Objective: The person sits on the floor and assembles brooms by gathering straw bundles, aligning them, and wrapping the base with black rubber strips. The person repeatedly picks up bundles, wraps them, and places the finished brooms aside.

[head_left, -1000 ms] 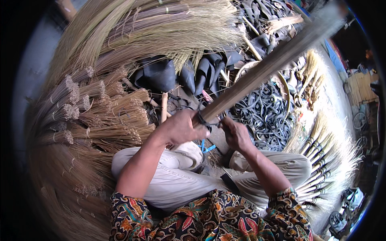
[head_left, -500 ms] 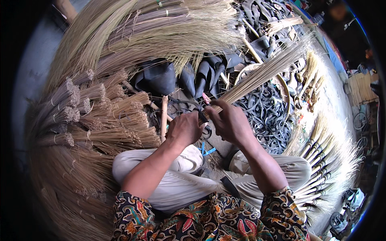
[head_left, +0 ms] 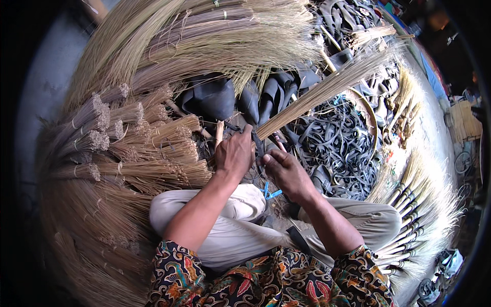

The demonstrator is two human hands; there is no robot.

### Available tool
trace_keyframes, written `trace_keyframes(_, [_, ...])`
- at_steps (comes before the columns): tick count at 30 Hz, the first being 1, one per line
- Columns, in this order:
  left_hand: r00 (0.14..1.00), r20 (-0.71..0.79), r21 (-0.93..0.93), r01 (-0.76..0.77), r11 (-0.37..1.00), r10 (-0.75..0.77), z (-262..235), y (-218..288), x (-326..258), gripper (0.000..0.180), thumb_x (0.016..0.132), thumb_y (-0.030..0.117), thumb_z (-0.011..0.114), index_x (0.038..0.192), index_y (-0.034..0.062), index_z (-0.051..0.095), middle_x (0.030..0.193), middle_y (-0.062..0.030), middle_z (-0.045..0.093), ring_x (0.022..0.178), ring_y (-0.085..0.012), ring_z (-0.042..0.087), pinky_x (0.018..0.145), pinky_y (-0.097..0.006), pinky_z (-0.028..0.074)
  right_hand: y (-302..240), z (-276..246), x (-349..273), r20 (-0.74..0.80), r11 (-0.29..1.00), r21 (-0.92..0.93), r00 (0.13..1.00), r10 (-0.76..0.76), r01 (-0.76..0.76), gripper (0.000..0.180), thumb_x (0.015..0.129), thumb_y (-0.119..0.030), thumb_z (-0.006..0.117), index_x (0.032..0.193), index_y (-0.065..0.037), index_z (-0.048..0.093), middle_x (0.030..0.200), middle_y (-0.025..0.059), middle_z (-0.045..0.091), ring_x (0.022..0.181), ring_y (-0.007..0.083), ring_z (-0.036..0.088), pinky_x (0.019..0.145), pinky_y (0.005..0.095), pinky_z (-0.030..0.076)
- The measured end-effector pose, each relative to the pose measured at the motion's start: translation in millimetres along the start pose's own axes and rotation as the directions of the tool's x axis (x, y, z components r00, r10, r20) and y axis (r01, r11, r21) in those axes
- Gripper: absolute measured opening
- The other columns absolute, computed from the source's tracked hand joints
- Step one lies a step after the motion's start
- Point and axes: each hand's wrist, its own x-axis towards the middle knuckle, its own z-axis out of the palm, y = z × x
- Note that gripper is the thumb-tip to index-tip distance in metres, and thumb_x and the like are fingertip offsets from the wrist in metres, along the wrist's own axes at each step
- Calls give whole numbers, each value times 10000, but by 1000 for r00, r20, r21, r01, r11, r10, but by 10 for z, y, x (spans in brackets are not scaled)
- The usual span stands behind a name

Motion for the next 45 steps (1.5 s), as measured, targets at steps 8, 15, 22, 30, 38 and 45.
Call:
trace_keyframes(8, [969, 246, -446, 116, 888, -3, -491, -21, 11, 287, 796, 239, 812, 946, 10, 728, 789, -161, 747, 748, -264, 758, 715, -399, 589, 478, -371, -551, 2, 879, -413, 966, -259, 237, 175, 1077, -242, 533, 1003, -85, 556, 769, 215, 590, 742, 459, 613, 661, 513, 475])
trace_keyframes(15, [414, 680, -732, 430, 528, 605, -522, 378, -307, 295, 884, 254, 822, 1033, 26, 707, 712, 19, 615, 571, -64, 559, 521, -241, 445, 587, -765, 58, 124, 627, -518, 776, -618, 582, 261, 867, -186, 717, 1094, -78, 644, 942, 125, 675, 882, 354, 670, 761, 445, 521])
trace_keyframes(22, [924, 330, -565, 28, 824, 195, -449, 321, -179, 478, 893, 459, 785, 1033, 12, 688, 879, -161, 739, 801, -340, 721, 757, -464, 560, -59, -772, -107, 49, 617, -739, 935, -353, 271, 316, 1060, -211, 554, 1310, -28, 620, 969, 163, 712, 910, 349, 726, 791, 461, 581])
trace_keyframes(30, [977, 201, -198, -33, 980, 74, -123, 283, -136, 302, 952, 349, 668, 995, 51, 690, 917, -223, 735, 903, -440, 716, 779, -525, 568, -250, -409, 395, 58, 985, -31, 984, -168, 170, 603, 1127, -498, 378, 972, -1, 684, 679, 58, 653, 593, 129, 617, 632, 324, 555])
trace_keyframes(38, [988, 148, -125, -16, 992, 34, -17, 24, -97, 509, 900, 297, 760, 1282, 77, 506, 871, -272, 723, 911, -469, 717, 796, -537, 569, 132, -349, 118, 152, 950, 312, 987, -54, 4, 296, 1099, -317, 564, 1158, -38, 640, 808, 1, 635, 722, 77, 597, 653, 233, 488])
trace_keyframes(45, [977, 146, -292, -106, 951, 154, 4, -27, -38, 551, 927, 453, 732, 1192, -6, 583, 1005, -300, 719, 1017, -495, 687, 873, -564, 543, 199, -330, -22, 79, 934, 338, 992, 97, -118, 329, 1103, -365, 557, 1012, -65, 658, 729, -75, 474, 608, 46, 369, 544, 240, 294])
